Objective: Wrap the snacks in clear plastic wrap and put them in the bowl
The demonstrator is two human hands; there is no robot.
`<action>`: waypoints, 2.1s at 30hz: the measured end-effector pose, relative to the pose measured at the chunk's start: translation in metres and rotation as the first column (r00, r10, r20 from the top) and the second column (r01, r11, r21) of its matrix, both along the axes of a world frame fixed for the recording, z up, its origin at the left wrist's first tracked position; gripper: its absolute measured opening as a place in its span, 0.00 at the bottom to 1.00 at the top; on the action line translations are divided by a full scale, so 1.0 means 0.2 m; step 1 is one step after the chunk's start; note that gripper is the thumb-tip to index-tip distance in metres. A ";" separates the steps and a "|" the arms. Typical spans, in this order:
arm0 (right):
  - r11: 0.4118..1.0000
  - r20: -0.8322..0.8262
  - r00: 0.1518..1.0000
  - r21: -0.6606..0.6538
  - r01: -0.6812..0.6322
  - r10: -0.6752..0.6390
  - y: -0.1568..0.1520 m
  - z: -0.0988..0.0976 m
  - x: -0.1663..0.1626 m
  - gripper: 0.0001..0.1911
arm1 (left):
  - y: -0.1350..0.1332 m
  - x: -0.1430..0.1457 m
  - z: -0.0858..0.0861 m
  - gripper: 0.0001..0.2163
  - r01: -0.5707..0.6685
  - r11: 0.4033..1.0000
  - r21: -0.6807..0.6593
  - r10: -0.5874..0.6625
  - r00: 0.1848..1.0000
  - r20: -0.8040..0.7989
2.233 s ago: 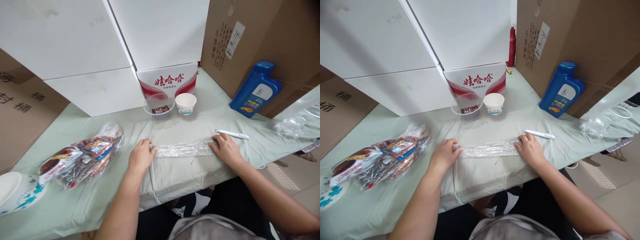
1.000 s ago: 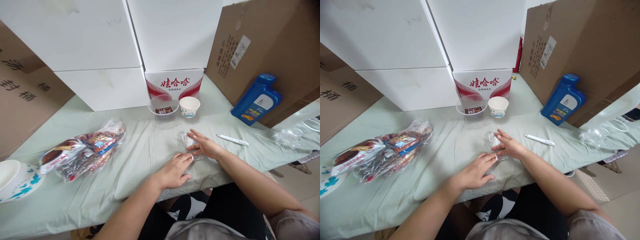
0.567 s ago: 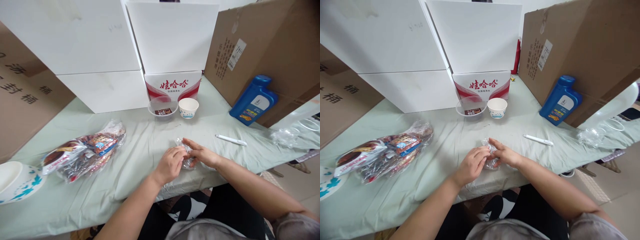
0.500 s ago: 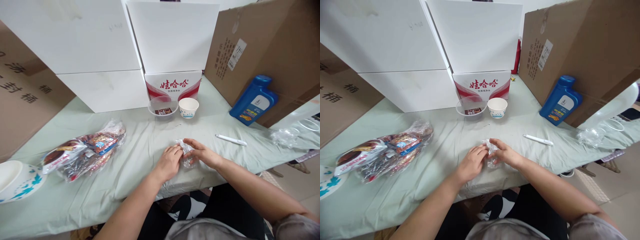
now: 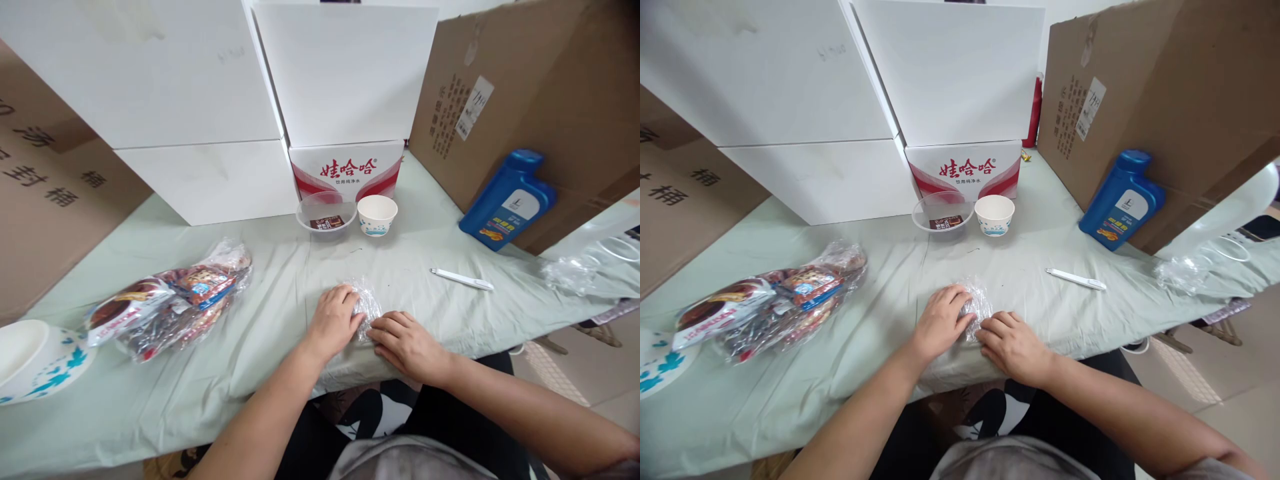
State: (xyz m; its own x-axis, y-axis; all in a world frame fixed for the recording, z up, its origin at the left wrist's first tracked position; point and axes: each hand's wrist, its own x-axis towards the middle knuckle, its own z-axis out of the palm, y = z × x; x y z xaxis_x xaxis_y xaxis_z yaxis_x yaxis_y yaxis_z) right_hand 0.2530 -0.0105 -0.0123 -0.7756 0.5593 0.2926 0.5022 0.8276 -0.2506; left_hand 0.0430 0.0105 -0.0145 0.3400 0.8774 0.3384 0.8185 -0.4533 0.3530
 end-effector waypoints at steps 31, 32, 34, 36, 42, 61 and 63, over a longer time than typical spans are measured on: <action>0.886 0.204 0.868 -0.004 0.464 -0.453 0.34 0.01 -0.20 0.12 | -0.02 -0.02 0.02 0.11 0.079 0.996 0.052 -0.074 0.994 -0.081; 0.884 0.174 0.869 0.020 0.467 -0.463 0.35 0.01 -0.19 0.12 | -0.02 -0.02 0.02 0.09 0.047 0.998 0.037 -0.043 0.995 -0.089; 0.877 0.075 0.876 0.106 0.468 -0.477 0.35 0.02 -0.16 0.11 | -0.02 -0.02 0.02 0.09 0.019 1.000 0.013 -0.018 0.996 -0.083; 0.893 -0.032 0.909 0.179 0.414 -0.415 0.33 0.02 -0.14 0.11 | -0.01 -0.02 0.01 0.09 0.027 1.000 0.007 -0.027 0.997 -0.075; 0.998 -0.078 0.997 0.063 0.027 -0.023 0.24 -0.06 -0.11 0.15 | 0.00 -0.02 0.00 0.09 0.044 0.998 0.035 -0.043 0.999 -0.028; 0.824 0.057 0.832 0.190 0.534 -0.552 1.24 0.45 -0.15 0.13 | 0.01 -0.01 0.02 0.02 -0.101 0.994 -0.047 0.098 0.994 -0.048; 0.809 -0.062 0.837 0.226 0.543 -0.544 1.22 0.42 -0.20 0.15 | 0.00 0.00 0.03 0.04 -0.109 0.992 -0.062 0.104 0.991 -0.089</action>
